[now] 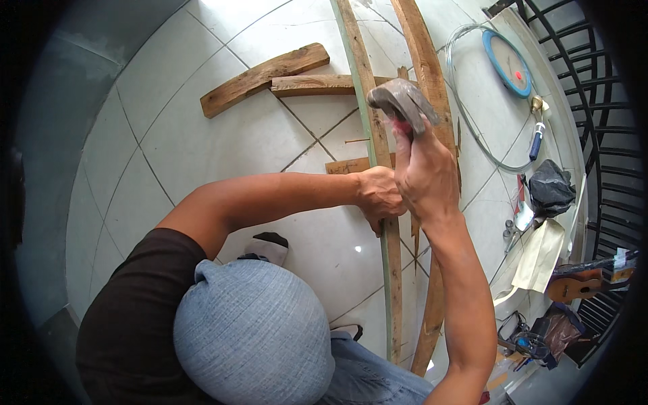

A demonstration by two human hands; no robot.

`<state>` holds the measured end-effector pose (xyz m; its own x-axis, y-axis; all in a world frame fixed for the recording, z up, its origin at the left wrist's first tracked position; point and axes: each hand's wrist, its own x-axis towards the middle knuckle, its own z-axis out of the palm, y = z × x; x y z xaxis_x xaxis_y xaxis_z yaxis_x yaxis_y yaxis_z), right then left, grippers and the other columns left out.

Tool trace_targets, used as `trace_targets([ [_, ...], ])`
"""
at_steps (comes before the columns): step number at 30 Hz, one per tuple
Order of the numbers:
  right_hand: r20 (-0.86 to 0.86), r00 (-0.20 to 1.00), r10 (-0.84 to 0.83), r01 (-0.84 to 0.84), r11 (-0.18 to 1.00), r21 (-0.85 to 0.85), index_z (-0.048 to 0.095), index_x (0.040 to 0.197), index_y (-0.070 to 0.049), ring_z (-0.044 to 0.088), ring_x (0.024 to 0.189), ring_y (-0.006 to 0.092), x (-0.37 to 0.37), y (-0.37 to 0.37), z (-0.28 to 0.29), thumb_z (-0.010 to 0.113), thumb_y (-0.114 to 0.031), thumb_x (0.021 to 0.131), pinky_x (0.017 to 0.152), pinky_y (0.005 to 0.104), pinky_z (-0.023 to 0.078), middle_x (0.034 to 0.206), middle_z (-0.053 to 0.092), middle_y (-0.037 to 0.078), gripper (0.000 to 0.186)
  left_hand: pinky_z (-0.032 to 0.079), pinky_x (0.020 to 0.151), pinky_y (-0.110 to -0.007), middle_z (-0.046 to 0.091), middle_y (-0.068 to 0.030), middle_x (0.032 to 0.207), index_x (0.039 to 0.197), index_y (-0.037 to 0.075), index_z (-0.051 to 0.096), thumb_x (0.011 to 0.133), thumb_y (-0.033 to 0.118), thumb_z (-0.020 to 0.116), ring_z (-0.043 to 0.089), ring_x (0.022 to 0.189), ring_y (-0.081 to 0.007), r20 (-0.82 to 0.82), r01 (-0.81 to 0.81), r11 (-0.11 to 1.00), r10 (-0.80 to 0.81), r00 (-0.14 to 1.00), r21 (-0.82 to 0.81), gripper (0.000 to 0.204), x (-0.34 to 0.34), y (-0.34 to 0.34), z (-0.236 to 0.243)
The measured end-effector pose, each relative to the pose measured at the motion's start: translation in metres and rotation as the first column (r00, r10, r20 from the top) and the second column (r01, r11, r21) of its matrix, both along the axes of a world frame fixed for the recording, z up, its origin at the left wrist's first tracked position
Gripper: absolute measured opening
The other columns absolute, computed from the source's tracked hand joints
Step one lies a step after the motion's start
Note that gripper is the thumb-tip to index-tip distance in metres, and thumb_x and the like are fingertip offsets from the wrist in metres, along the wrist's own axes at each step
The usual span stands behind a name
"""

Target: The person nails pieces of wood together with a hammer to create a curved structure.

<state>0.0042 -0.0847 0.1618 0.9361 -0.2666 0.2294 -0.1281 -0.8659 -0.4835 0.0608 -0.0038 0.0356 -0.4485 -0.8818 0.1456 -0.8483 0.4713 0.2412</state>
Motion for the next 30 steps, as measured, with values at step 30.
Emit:
trace_targets([
  [30, -0.092, 0.983, -0.157, 0.151, 0.986, -0.077, 0.057, 0.113, -0.006, 0.065, 0.075, 0.0464, -0.006, -0.009, -0.044, 0.054, -0.026, 0.100, 0.063, 0.0537, 0.050, 0.082, 0.066, 0.025, 0.024, 0.055, 0.075, -0.036, 0.070, -0.0006, 0.085, 0.081, 0.016, 0.071, 0.056, 0.072, 0.078, 0.068, 0.086, -0.0224, 0.026, 0.003, 0.999, -0.002, 1.000, -0.051, 0.062, 0.000, 0.001, -0.009],
])
